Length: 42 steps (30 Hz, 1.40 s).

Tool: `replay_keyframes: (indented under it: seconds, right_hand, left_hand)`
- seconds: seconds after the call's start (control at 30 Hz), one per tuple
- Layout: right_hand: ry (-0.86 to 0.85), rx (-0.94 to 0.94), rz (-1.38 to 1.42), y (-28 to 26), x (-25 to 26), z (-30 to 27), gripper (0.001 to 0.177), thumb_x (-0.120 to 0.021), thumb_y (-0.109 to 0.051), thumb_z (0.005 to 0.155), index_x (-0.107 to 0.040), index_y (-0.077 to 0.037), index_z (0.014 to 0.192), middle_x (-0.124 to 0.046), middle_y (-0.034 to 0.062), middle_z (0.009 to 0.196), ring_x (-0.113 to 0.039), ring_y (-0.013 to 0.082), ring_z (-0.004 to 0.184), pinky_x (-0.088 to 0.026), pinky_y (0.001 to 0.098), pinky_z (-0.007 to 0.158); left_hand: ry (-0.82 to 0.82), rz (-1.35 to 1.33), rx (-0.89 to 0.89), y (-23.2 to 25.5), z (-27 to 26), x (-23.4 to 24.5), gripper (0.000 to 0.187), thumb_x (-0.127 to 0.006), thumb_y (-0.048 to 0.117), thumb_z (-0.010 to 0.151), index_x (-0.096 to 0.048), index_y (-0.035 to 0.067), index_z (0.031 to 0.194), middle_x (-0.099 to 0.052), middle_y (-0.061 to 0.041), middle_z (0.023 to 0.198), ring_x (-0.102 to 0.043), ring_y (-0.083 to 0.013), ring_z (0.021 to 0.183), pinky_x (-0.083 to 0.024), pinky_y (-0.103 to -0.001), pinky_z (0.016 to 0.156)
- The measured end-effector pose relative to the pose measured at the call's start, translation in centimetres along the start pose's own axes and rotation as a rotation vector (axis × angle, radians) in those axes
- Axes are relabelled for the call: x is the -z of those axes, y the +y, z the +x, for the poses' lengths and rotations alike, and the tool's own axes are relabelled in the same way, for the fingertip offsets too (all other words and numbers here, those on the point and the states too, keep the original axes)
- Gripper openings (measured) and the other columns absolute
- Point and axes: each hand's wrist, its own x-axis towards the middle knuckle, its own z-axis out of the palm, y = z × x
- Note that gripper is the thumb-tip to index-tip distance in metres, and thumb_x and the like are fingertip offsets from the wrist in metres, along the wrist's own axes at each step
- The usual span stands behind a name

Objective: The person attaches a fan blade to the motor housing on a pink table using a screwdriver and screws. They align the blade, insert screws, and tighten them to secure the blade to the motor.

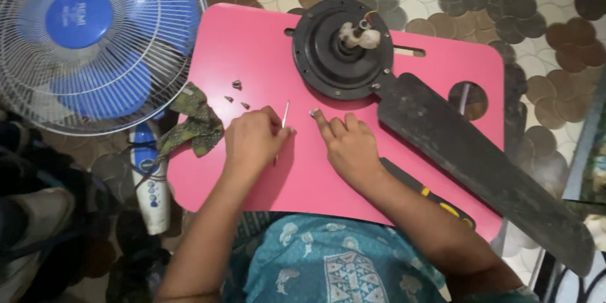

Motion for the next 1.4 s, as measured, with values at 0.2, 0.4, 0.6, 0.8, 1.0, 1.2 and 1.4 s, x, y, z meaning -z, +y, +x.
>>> replay_keyframes:
  seconds: [0.2, 0.4, 0.6, 0.8, 1.0, 1.2, 1.4]
  right_hand:
    - [-0.093, -0.077, 0.095, -0.3, 0.5, 0.3, 0.054, -0.064, -0.012, 0.080, -0.069, -0.010, 0.134, -0.061, 0.0060, 0.089, -0.059, 0.0245, 0.085, -0.051, 0.0374, 0.068]
    - [0.064, -0.115, 0.266, -0.5, 1.8, 0.3, 0.037, -0.072, -0.020, 0.086, -0.070, -0.009, 0.121, -0.058, 0.0088, 0.092, -0.057, 0.0286, 0.089, -0.048, 0.0409, 0.072]
    - [-0.117, -0.414, 0.799, -0.9, 2.5, 1.6, 0.023, -0.066, -0.014, 0.093, -0.076, -0.006, 0.113, -0.069, 0.0112, 0.087, -0.066, 0.0267, 0.072, -0.053, 0.0391, 0.067]
    - [-0.514, -0.774, 0.995, -2.4, 0.6, 4.0, 0.025, -0.062, -0.018, 0.092, -0.077, -0.008, 0.109, -0.073, 0.0092, 0.070, -0.068, 0.0193, 0.055, -0.055, 0.0340, 0.058]
    - [-0.443, -0.762, 1.040, -3.2, 0.0, 4.3, 0.023, -0.066, -0.022, 0.093, -0.076, -0.002, 0.098, -0.072, 0.0098, 0.067, -0.066, 0.0150, 0.051, -0.053, 0.0333, 0.055]
    - [-0.487, -0.975, 1.679, -3.0, -0.2, 3.0, 0.022, -0.062, -0.021, 0.096, -0.069, -0.007, 0.112, -0.065, 0.0050, 0.072, -0.060, 0.0147, 0.054, -0.044, 0.0307, 0.044]
    - [0.067, -1.060, 1.625, 0.8, -0.1, 1.5, 0.015, -0.060, -0.012, 0.101, -0.065, 0.002, 0.100, -0.070, 0.0062, 0.085, -0.067, 0.0117, 0.071, -0.059, 0.0277, 0.063]
  left_hand:
    - [0.060, 0.135, -0.112, -1.0, -0.2, -2.0, 0.022, -0.076, 0.029, 0.079, -0.075, 0.006, 0.080, -0.072, -0.018, 0.074, -0.072, -0.0380, 0.070, -0.058, -0.049, 0.067]
    - [0.172, 0.254, -0.195, -1.2, -0.1, -4.7, 0.013, -0.068, 0.014, 0.076, -0.067, 0.002, 0.073, -0.069, -0.019, 0.069, -0.071, -0.0365, 0.062, -0.058, -0.047, 0.056]
    - [0.225, 0.341, -0.269, -1.8, -0.4, -5.2, 0.011, -0.064, 0.010, 0.080, -0.066, -0.001, 0.081, -0.069, -0.017, 0.071, -0.071, -0.0312, 0.062, -0.058, -0.042, 0.053]
    - [0.206, 0.365, -0.274, -2.2, -0.7, -4.6, 0.011, -0.064, 0.009, 0.080, -0.065, -0.001, 0.084, -0.070, -0.016, 0.074, -0.073, -0.0315, 0.064, -0.058, -0.043, 0.053]
    - [0.158, 0.325, -0.225, -1.5, -0.8, -5.3, 0.017, -0.066, 0.017, 0.085, -0.064, 0.000, 0.083, -0.069, -0.015, 0.069, -0.073, -0.0315, 0.063, -0.058, -0.042, 0.054]
    - [0.163, 0.267, -0.248, 0.4, -2.1, -3.4, 0.023, -0.068, 0.024, 0.086, -0.060, 0.002, 0.087, -0.069, -0.012, 0.069, -0.072, -0.0289, 0.061, -0.057, -0.040, 0.051]
    - [0.321, -0.052, -0.519, 5.3, -1.4, -2.6, 0.018, -0.071, 0.023, 0.096, -0.064, 0.008, 0.104, -0.071, -0.009, 0.091, -0.071, -0.0274, 0.077, -0.056, -0.041, 0.063]
